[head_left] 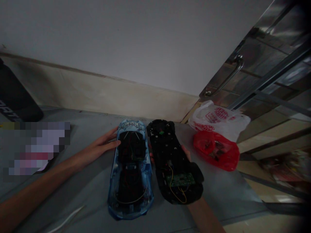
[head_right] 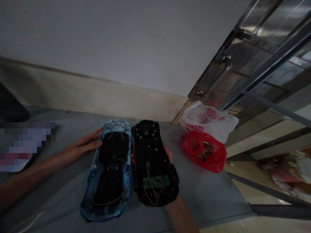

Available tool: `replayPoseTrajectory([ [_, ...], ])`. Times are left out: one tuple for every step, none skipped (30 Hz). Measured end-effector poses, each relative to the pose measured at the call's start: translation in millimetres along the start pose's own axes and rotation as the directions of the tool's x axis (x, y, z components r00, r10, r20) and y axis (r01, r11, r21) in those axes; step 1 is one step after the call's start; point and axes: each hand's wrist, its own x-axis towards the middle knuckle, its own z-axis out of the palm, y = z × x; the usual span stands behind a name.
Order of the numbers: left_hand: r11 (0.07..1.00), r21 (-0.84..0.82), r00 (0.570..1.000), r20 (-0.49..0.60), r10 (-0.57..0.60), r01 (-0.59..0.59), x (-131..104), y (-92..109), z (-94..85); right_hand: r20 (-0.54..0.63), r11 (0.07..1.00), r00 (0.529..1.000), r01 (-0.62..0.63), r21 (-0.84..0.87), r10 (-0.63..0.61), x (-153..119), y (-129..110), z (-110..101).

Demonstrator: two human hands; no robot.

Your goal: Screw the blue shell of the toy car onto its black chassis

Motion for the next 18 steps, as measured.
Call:
replayPoseTrajectory([
  [1.000,0.000,1.000,0.009,0.001,-0.001,0.2,-1.1,-0.7,-0.001,1.000,1.000,0.008,-0.022,-0.008,0.2,0.4,-0.3],
  [1.000,0.003,1.000,0.017,0.005,-0.005,0.2,-2.0,-1.2,-0.006,1.000,1.000,0.011,-0.027,-0.011,0.2,0.5,-0.4],
  [1.000,0.004,1.000,0.021,0.008,-0.008,0.1,-2.6,-1.5,-0.008,1.000,1.000,0.005,-0.015,-0.005,0.1,0.4,-0.3],
  [1.000,0.004,1.000,0.020,0.006,-0.006,-0.1,-2.7,-1.5,-0.009,1.000,1.000,-0.004,0.013,0.005,-0.2,0.2,0.0],
  [1.000,0.003,1.000,0.012,-0.002,0.002,-0.4,-2.4,-1.1,-0.010,0.999,1.000,-0.015,0.049,0.016,-0.5,0.0,0.3],
  [1.000,0.000,1.000,0.002,-0.011,0.011,-0.7,-1.5,-0.5,-0.005,0.996,1.000,-0.024,0.083,0.025,-0.8,-0.1,0.6],
  [1.000,-0.004,1.000,-0.003,-0.017,0.017,-0.9,-0.3,0.3,-0.003,0.994,1.000,-0.027,0.108,0.027,-0.9,0.0,0.8],
  [1.000,-0.007,1.000,-0.002,-0.016,0.016,-1.1,1.0,1.2,-0.004,0.992,1.000,-0.025,0.126,0.025,-0.7,0.3,0.9],
  [1.000,-0.008,1.000,0.004,-0.010,0.011,-1.2,2.4,2.0,-0.007,0.990,1.000,-0.016,0.139,0.017,-0.3,0.9,0.7],
  [1.000,-0.008,1.000,0.010,-0.003,0.003,-1.2,3.4,2.5,-0.013,0.989,1.000,-0.002,0.147,0.004,0.3,1.7,0.4],
  [1.000,-0.009,1.000,0.014,0.003,-0.003,-1.1,4.1,2.8,-0.013,0.988,1.000,0.013,0.152,-0.011,0.9,2.6,-0.1],
  [1.000,-0.009,1.000,0.014,0.007,-0.007,-1.0,4.3,2.8,-0.015,0.987,1.000,0.029,0.161,-0.027,1.6,3.6,-0.7],
  [1.000,-0.009,1.000,0.013,0.006,-0.006,-0.9,4.0,2.6,-0.011,0.984,0.999,0.036,0.174,-0.035,2.2,4.6,-1.4],
  [1.000,-0.010,1.000,0.010,0.002,-0.002,-0.9,3.4,2.2,0.002,0.981,1.000,0.029,0.191,-0.030,2.6,5.5,-2.1],
  [1.000,-0.011,1.000,0.006,-0.004,0.004,-0.8,2.6,1.8,0.018,0.977,1.000,0.013,0.211,-0.017,2.9,6.1,-2.8],
  [1.000,-0.012,1.000,-0.003,-0.008,0.008,-0.7,1.8,1.4,0.029,0.972,1.000,-0.006,0.234,-0.001,3.1,6.6,-3.4],
  [1.000,-0.012,1.000,-0.010,-0.011,0.011,-0.6,1.0,1.1,0.035,0.966,0.999,-0.020,0.258,0.012,3.2,6.8,-3.8],
  [1.000,-0.012,1.000,-0.015,-0.011,0.011,-0.4,0.2,0.8,0.034,0.961,0.999,-0.025,0.277,0.016,3.3,6.7,-4.2],
])
